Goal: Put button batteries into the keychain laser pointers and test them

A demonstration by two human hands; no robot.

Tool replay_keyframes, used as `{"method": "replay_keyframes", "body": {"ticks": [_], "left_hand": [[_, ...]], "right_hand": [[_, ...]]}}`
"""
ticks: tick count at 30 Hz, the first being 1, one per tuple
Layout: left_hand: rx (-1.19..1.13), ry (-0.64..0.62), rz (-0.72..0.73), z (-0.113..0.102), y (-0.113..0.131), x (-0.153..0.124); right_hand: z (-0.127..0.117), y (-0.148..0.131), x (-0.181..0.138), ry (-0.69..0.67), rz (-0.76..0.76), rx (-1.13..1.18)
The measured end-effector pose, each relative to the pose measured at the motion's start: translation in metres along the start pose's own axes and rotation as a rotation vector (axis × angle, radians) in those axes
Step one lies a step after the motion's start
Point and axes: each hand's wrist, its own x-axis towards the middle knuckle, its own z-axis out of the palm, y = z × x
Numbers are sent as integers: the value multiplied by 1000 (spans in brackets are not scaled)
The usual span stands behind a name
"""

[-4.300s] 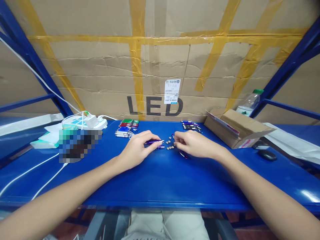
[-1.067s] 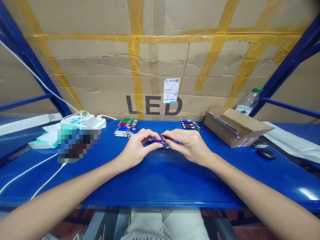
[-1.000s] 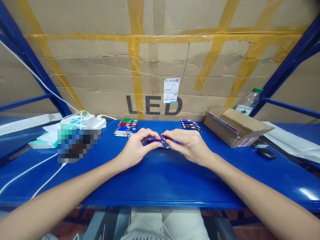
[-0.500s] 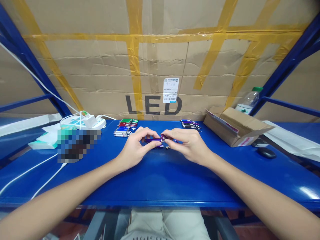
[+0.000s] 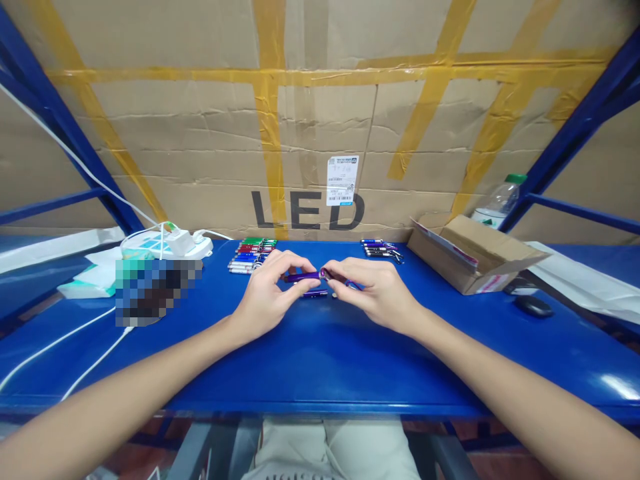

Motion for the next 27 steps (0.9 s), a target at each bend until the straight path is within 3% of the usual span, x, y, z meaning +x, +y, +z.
{"method": "replay_keyframes", "body": {"ticks": [12,18,22,27], "left_hand": [[-13,-63,-155,2,-4,2],[-74,-173,-217,2,-2,3],[-33,-275,-194,2,-4,2],[-9,-449,-150,2,-5,1]], "right_hand": [[0,14,-4,-23,-72,-70],[-5,17,-3,-57,11,2],[-10,20,-2,-174,181,98],[-16,21,0,-460,347,193]]}}
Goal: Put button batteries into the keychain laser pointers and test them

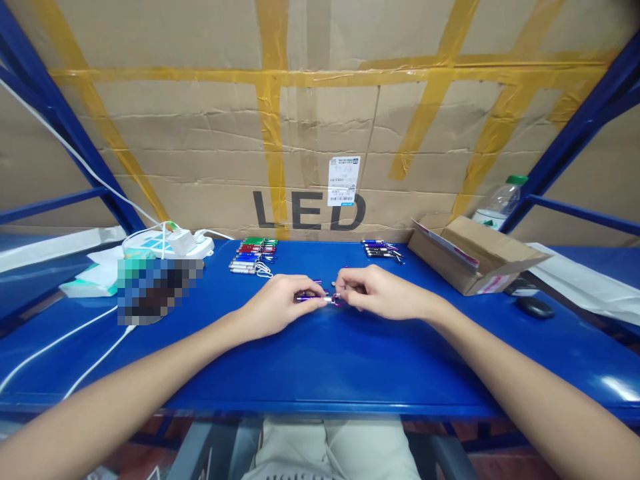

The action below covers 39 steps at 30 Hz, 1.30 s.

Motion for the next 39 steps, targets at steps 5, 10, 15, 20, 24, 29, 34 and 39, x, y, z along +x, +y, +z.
{"method": "replay_keyframes", "body": {"ticks": [5,10,15,20,24,29,34,39], "left_hand": [[108,-158,34,-1,-1,-2],[75,-262,62,-1,-1,-3],[36,-277,86,-1,3,-2],[19,-295,95,0,3,-4],[-8,-309,105,0,3,-4],[-34,-311,143,-1,8,-4],[-59,-308,140,-3,12,-4],[123,-105,65,-4,1,-2]], "right_hand": [[-6,-3,-1,-274,92,34],[-13,-2,-3,-465,155,32],[-16,2,-4,-466,124,10],[-15,5,-4,-440,95,41],[-13,7,-3,-467,99,65],[-13,8,-4,-535,109,138],[-12,4,-4,-461,100,91],[-8,5,0,-98,30,-58]]}}
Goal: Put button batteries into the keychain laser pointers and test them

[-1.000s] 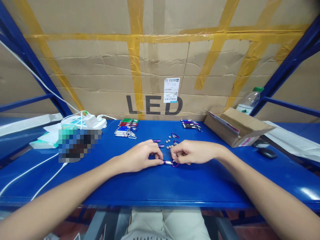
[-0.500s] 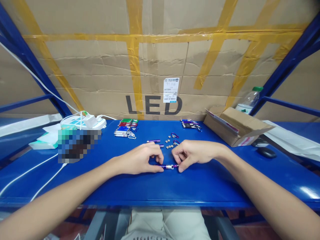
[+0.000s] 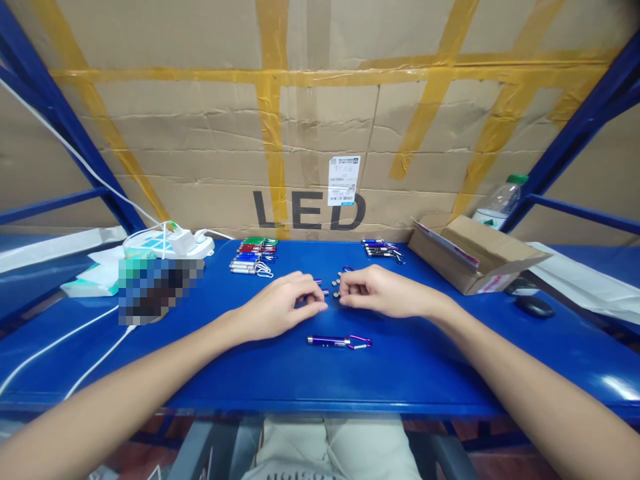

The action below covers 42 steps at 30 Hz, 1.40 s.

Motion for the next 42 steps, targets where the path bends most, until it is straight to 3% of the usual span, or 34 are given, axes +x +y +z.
{"method": "replay_keyframes", "body": {"ticks": [4,12,20,30,42], "left_hand": [[159,88,-33,3,-15,0],[253,-37,-40,7,-19,0],[234,-17,-32,7,-19,0],[-27,124,-165,7,-13,3],[-238,82,-199,11,-11,4]], "right_hand": [[4,8,4,202,-68,-187],[13,13,6,109,-107,-393],[15,16,7,75,-112,-400],[16,13,7,74,-128,-356],[18,9,8,79,-127,-288]]}}
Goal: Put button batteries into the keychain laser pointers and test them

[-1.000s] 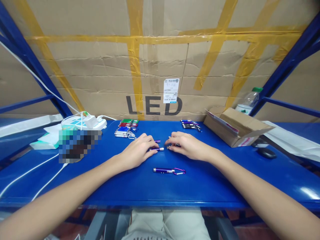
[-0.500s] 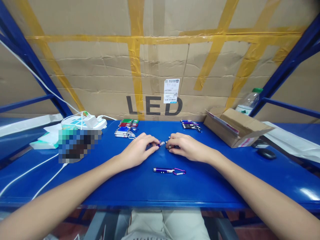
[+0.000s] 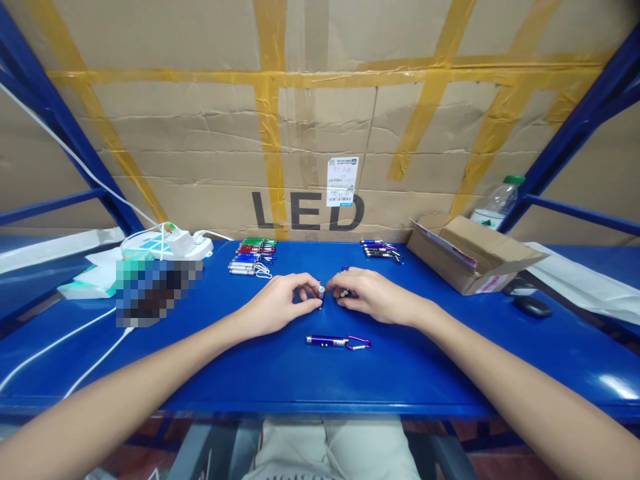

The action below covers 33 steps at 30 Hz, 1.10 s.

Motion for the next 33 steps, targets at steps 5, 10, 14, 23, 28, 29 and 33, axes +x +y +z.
{"method": "replay_keyframes", "body": {"ticks": [5,10,14,23,28,29,33], "left_hand": [[19,-16,14,-1,2,-1],[144,9,68,-2,6,-2],[154,37,111,-1,7,-3],[164,74,129,-1,7,-3],[183,71,136,0,5,-3],[181,69,132,0,5,-3],[156,65,110,-1,6,-5]], "right_hand": [[-1,1,-1,105,10,49],[-6,-8,-1,295,32,206],[-7,-15,0,318,23,277],[-8,-16,-1,334,13,272],[-6,-16,-2,339,-46,187],[-5,-15,-3,339,-65,163],[-2,-15,-3,349,-131,86]]}}
